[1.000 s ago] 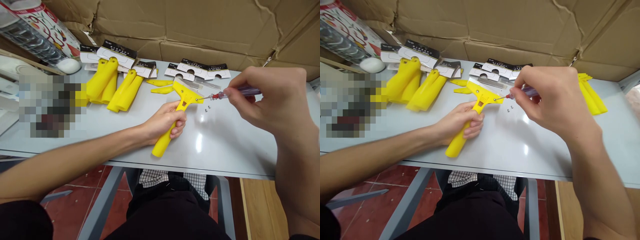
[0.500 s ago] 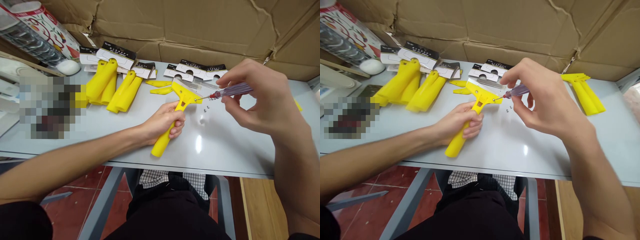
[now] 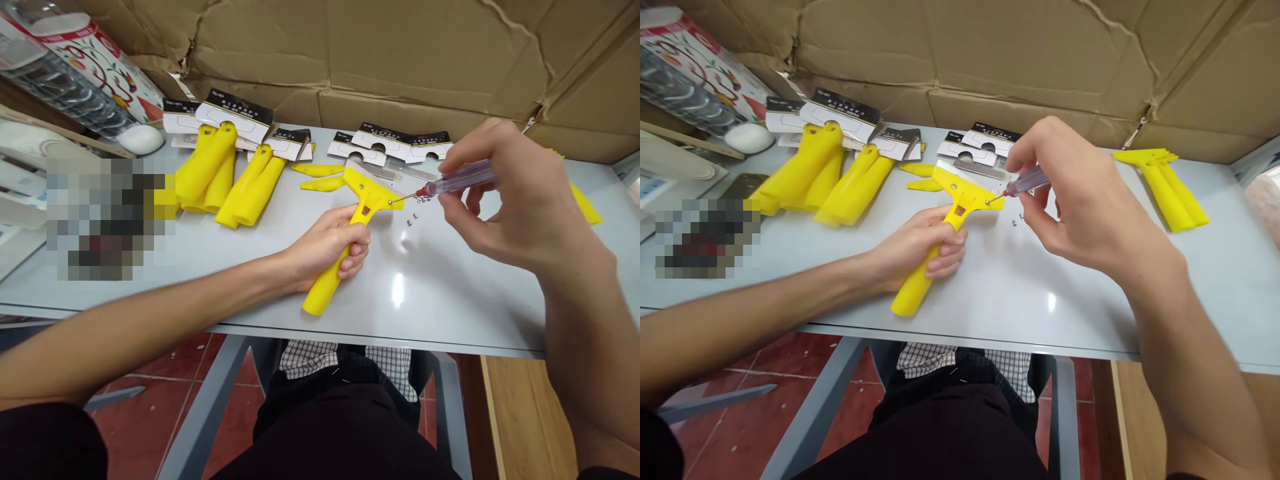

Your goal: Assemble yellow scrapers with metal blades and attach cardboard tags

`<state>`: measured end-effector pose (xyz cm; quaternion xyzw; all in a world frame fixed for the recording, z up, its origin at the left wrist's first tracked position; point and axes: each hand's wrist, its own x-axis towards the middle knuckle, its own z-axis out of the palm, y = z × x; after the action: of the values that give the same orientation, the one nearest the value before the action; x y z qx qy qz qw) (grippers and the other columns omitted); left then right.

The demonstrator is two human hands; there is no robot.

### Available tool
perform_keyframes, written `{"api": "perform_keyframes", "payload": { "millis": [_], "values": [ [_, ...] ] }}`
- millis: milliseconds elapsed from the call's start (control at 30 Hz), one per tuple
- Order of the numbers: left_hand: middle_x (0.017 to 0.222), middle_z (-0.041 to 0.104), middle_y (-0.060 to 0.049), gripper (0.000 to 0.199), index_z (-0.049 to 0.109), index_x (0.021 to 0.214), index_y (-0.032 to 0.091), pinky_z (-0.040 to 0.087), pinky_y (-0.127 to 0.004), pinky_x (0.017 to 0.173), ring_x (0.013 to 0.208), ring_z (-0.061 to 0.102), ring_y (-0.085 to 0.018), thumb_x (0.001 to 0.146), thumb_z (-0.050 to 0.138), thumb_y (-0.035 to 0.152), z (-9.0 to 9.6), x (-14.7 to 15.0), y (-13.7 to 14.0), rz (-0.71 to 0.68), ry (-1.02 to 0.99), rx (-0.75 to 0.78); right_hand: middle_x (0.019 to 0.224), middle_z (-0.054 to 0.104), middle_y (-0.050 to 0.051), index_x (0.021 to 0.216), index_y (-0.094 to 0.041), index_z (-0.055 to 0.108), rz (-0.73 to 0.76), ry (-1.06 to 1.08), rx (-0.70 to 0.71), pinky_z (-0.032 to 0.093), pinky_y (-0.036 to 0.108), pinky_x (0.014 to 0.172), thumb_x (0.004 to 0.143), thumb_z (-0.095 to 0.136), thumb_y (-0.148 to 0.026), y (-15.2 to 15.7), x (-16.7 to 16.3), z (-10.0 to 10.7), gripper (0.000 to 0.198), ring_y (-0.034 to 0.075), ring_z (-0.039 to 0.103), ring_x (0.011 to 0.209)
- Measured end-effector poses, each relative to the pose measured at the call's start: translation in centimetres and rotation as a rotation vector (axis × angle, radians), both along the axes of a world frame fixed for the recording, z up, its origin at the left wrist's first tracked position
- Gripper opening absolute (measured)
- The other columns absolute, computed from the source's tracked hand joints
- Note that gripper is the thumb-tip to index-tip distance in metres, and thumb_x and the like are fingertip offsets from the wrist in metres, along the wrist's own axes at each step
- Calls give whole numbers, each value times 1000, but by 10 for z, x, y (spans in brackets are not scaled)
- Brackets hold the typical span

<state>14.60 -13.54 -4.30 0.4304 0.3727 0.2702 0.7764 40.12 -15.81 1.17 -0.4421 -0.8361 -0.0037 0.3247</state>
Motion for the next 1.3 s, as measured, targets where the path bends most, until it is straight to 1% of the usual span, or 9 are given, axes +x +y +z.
{"api": "perform_keyframes", "payload": {
  "millis": [200, 400, 533, 667, 767, 867, 1000, 1100, 1300],
  "values": [
    [55, 47, 8, 27, 42, 81, 24, 29, -20, 37, 36, 38, -6, 81, 63, 8, 0, 0, 0, -6, 5, -6, 107, 78, -2, 107, -35, 66, -58, -122, -42, 58, 42, 69, 98, 66, -28, -2, 5, 5, 11, 23, 74, 79],
    [55, 47, 8, 26, 42, 81, 24, 29, -20, 36, 36, 37, -6, 80, 63, 7, 1, 0, 0, -3, 5, -5, 70, 70, -2, 114, -25, 69, -172, -248, 150, 39, 36, 59, 110, 54, -43, 1, 7, 0, 24, 21, 64, 59],
    [55, 46, 8, 26, 42, 79, 24, 29, -19, 36, 36, 37, -6, 80, 63, 7, 0, 1, 0, 3, -4, -6, 90, 78, 1, 111, -27, 68, -103, -211, 126, 45, 37, 66, 104, 59, -31, -1, 3, 1, 12, 23, 71, 70],
    [56, 46, 8, 26, 43, 80, 24, 29, -19, 36, 37, 36, -6, 80, 63, 8, -2, 1, 2, 12, -15, -12, 113, 80, 3, 121, -31, 67, -47, -184, 9, 53, 39, 78, 102, 59, -24, -6, 0, 3, 22, 26, 77, 85],
    [56, 46, 8, 26, 43, 80, 24, 29, -19, 36, 37, 35, -6, 80, 63, 8, -2, 0, 2, 16, -15, -18, 89, 77, 2, 117, -29, 66, -97, -214, 34, 47, 38, 68, 105, 58, -39, -4, 3, 2, 18, 26, 71, 70],
    [56, 46, 8, 27, 42, 80, 24, 29, -20, 36, 36, 36, -6, 79, 63, 8, -2, 0, 1, 14, -6, -17, 63, 61, -2, 106, -27, 65, -166, -257, 124, 33, 36, 58, 107, 53, -46, 0, 7, 1, 23, 22, 54, 52],
    [56, 47, 8, 26, 43, 79, 24, 28, -20, 36, 36, 36, -6, 80, 63, 7, -2, 0, 1, 10, -5, -12, 86, 75, 0, 106, -29, 64, -94, -210, 83, 44, 36, 66, 104, 60, -28, 0, 5, 1, 4, 21, 68, 69],
    [55, 46, 8, 26, 42, 78, 24, 29, -20, 37, 36, 36, -6, 80, 63, 8, -2, 1, 1, 14, -8, -15, 105, 79, 1, 114, -30, 65, 8, -132, 58, 53, 37, 73, 101, 66, -24, -1, 2, 1, 14, 22, 74, 78],
    [56, 46, 8, 26, 42, 81, 25, 27, -21, 37, 36, 38, -6, 80, 63, 9, -1, 1, 0, 10, -2, -18, 82, 76, -1, 102, -28, 65, -72, -160, 122, 49, 38, 64, 101, 71, -30, 1, 6, -4, 6, 24, 74, 71]
  ]
}}
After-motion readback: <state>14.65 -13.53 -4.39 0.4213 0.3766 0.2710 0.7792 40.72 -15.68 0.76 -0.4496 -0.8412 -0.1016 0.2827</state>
